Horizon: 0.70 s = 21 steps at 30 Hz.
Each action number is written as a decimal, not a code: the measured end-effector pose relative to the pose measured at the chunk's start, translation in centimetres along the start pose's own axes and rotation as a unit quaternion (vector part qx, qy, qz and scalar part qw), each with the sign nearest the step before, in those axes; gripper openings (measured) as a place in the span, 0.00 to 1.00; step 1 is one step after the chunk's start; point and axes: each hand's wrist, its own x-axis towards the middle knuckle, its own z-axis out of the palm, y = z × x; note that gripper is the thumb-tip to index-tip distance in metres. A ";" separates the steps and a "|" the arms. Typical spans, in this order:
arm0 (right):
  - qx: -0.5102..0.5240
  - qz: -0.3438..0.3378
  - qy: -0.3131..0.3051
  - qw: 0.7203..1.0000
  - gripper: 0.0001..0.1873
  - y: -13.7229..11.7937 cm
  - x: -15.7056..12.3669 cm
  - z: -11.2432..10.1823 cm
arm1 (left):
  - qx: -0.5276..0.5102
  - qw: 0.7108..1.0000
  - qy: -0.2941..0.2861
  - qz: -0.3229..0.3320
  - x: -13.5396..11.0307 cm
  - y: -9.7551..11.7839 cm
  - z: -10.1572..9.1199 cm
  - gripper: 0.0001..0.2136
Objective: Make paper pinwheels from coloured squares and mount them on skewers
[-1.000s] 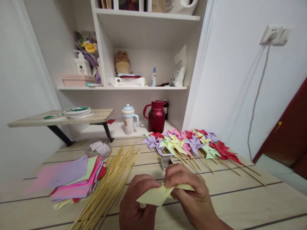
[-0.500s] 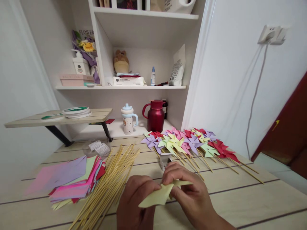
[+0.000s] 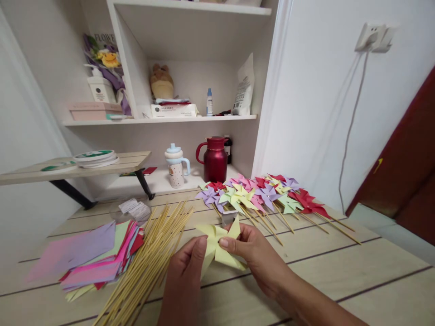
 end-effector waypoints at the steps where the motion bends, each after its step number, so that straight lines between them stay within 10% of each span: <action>1: -0.001 0.000 0.004 1.000 0.15 -0.1 0.0 0.0 | -0.010 1.000 0.001 0.000 0.0 0.1 0.1 0.14; 21: -0.100 -0.045 -0.046 0.993 0.15 0.6 -0.2 -0.6 | 0.015 0.996 0.088 -0.004 -0.2 -0.4 0.2 0.10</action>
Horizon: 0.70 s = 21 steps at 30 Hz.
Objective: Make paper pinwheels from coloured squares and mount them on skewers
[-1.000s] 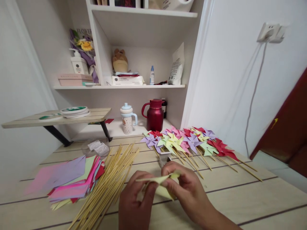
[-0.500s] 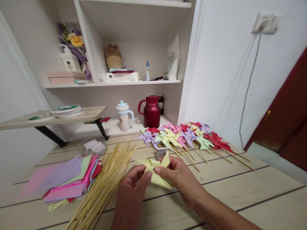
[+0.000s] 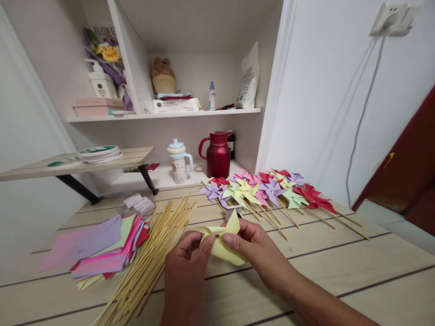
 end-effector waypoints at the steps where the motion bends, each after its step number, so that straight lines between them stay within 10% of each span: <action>1: -0.019 -0.005 0.011 1.000 0.13 0.0 0.0 0.0 | 0.015 1.000 -0.002 0.015 0.1 -0.1 0.0 0.10; 6: -0.193 -0.107 0.086 0.971 0.04 0.0 -0.3 -0.2 | 0.088 0.981 -0.010 0.170 0.2 0.1 -0.5 0.04; 13: -0.345 -0.431 0.045 0.833 0.10 -0.7 -0.8 -0.7 | 0.240 0.904 -0.042 0.352 -0.4 0.5 -1.5 0.05; 21: -0.374 -0.427 0.029 0.823 0.11 -0.9 -1.0 -0.4 | 0.267 0.849 -0.061 0.451 -0.2 0.7 -2.0 0.08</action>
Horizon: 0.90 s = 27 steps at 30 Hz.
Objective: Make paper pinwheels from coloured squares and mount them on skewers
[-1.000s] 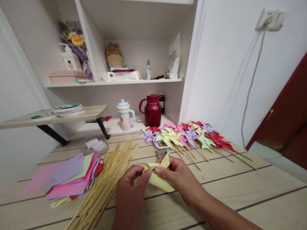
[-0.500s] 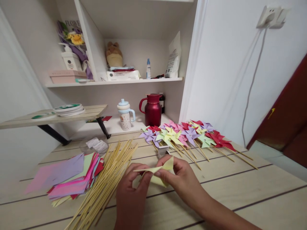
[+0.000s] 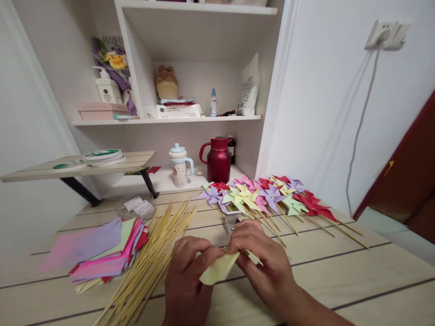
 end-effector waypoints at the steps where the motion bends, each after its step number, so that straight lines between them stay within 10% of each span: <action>1: -0.003 0.006 -0.003 1.000 0.10 0.0 0.0 0.0 | 0.002 1.000 -0.001 0.006 0.0 0.0 0.0 0.08; 11: -0.002 0.090 0.036 0.995 0.05 2.1 -0.3 -0.3 | -0.075 0.985 0.035 -0.152 -0.1 -0.6 1.4 0.08; 16: 0.023 0.179 0.103 0.978 0.03 3.8 -0.4 -1.6 | -0.116 0.914 0.190 -0.338 0.8 -2.2 0.3 0.14; 22: 0.092 0.260 0.122 0.953 0.03 4.2 -0.6 -1.4 | -0.047 0.873 0.341 -0.345 1.9 -4.0 -2.3 0.15; 27: 0.123 0.254 0.069 0.957 0.03 3.7 -0.7 -0.3 | 0.067 0.925 0.180 -0.329 1.5 -6.0 -2.9 0.15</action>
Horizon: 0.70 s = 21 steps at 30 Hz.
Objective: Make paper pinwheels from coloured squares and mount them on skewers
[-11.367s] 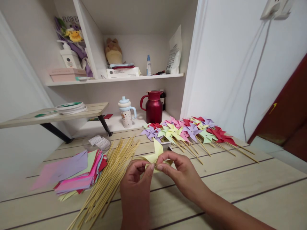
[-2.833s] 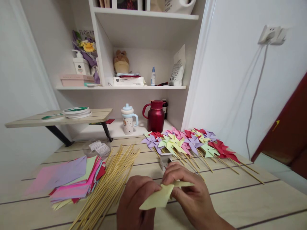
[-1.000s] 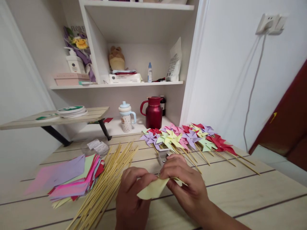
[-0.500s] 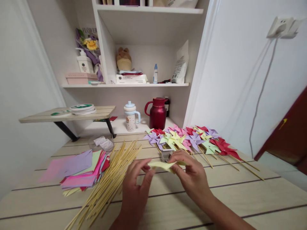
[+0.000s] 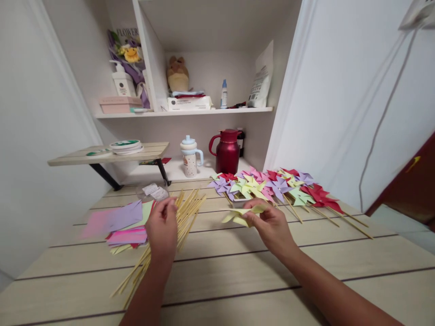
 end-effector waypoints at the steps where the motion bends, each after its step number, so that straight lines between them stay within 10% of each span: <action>1: 0.001 0.001 -0.008 1.000 0.04 0.1 -0.1 0.1 | 0.024 0.999 -0.030 0.010 0.1 -0.4 0.1 0.13; 21: 0.028 0.043 -0.002 0.999 0.06 0.3 0.0 0.1 | 0.334 0.905 -0.213 0.154 -0.9 -2.0 1.3 0.07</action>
